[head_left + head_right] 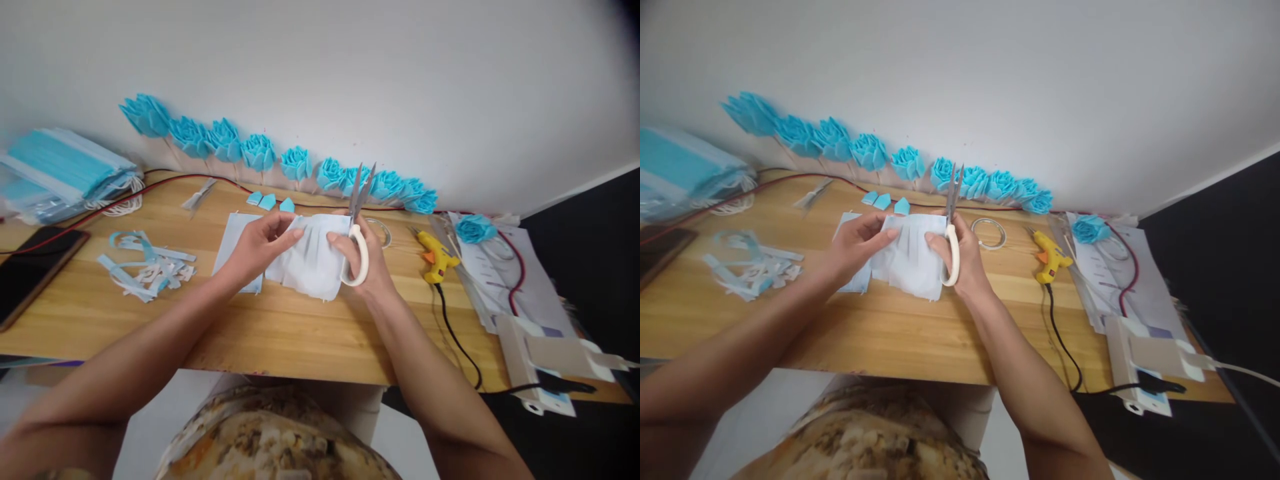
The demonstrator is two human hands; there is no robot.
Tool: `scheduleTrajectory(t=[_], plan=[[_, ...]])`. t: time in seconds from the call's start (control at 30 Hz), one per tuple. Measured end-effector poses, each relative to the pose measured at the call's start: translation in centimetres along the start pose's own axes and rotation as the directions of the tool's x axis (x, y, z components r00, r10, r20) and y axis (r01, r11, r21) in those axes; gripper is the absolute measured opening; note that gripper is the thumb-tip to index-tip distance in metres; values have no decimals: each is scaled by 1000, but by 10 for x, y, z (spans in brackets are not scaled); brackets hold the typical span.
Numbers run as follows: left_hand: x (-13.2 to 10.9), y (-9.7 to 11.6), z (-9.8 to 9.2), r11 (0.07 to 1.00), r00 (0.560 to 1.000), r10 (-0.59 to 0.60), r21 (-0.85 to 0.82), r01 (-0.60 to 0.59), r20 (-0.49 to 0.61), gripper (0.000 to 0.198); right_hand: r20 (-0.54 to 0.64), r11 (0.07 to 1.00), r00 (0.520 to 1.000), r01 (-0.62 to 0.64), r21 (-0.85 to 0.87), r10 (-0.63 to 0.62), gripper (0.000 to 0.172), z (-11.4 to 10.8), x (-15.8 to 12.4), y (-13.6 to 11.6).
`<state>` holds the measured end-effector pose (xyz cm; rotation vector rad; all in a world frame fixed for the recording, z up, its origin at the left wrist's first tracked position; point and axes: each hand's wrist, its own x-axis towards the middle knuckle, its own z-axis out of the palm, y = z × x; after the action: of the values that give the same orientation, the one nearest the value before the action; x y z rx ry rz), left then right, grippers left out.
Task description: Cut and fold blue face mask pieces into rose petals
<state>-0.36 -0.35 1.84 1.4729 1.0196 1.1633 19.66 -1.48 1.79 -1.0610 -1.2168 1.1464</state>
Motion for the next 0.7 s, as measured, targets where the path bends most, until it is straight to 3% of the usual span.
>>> scheduleTrajectory(t=[0.23,0.4,0.5,0.7], plan=[[-2,-5,-2,956,975,-220,-202,211,-20,38,-31,1000,999,-26,-17,25,46,0,-1,-2],[-1,-3,-2,944,970,-241,-231,234,-3,40,5,999,999,-32,-26,32,49,-2,0,-3],[-2,-5,-1,935,966,-251,-241,259,64,41,12,998,999,-51,-40,51,52,-2,0,-3],[-5,-11,0,957,947,-256,-87,277,194,41,-64,1000,998,7,-29,-9,49,-1,2,-1]])
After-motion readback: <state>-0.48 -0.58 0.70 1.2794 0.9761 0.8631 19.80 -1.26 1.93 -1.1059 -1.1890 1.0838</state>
